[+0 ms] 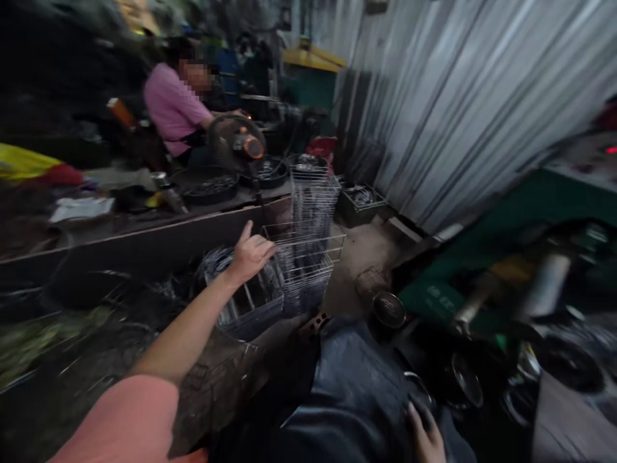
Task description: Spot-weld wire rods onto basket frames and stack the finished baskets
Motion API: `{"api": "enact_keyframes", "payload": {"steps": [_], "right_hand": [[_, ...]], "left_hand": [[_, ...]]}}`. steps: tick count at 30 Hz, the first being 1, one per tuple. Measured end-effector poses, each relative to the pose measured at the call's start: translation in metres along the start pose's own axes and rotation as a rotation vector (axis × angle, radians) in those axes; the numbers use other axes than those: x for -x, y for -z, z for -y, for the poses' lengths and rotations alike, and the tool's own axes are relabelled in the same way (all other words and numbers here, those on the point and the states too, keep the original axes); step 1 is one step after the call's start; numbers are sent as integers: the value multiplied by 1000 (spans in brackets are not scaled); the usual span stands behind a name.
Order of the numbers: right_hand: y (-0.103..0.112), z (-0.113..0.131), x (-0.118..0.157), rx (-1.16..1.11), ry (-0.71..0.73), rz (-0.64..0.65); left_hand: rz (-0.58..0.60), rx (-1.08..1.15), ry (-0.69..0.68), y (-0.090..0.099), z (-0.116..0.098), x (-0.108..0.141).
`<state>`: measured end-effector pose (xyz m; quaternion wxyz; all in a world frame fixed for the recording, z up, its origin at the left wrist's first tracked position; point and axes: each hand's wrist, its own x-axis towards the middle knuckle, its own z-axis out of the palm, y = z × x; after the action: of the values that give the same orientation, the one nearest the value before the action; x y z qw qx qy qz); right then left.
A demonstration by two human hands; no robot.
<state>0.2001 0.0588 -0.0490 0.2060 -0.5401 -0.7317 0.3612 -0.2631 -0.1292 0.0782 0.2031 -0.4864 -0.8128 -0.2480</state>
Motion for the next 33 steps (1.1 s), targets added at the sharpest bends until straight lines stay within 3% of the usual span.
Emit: {"api": "enact_keyframes", "payload": {"steps": [3, 6, 8, 10, 13, 17, 19, 21, 25, 26, 28, 31, 33], "right_hand": [[19, 51, 1, -153, 38, -102], [49, 103, 4, -247, 223, -139], [71, 126, 9, -271, 355, -63], [89, 135, 20, -325, 428, 95], [104, 128, 41, -481, 359, 217], [102, 110, 52, -699, 123, 13], [99, 102, 50, -814, 59, -97], [98, 95, 46, -892, 45, -155], [97, 84, 43, -897, 121, -153], [95, 83, 42, -870, 144, -154], [87, 86, 42, -799, 182, -175], [60, 97, 46, -715, 248, -224], [35, 101, 49, -700, 309, -204]], "left_hand": [[73, 116, -212, 26, -42, 0], [186, 289, -405, 40, -87, -8], [255, 432, -496, 42, -116, -13], [319, 572, -517, 36, -141, -18], [453, 759, -427, 12, -171, -28], [745, 985, -284, -35, -210, -38], [835, 1085, -217, -57, -225, -37], [766, 1152, -134, -72, -234, -30], [297, 1198, 179, -82, -234, 3], [224, 1212, 268, -81, -233, 13], [273, 1288, 426, -78, -234, 29], [584, 1428, 611, -74, -242, 38], [679, 1429, 634, -74, -251, 36]]}}
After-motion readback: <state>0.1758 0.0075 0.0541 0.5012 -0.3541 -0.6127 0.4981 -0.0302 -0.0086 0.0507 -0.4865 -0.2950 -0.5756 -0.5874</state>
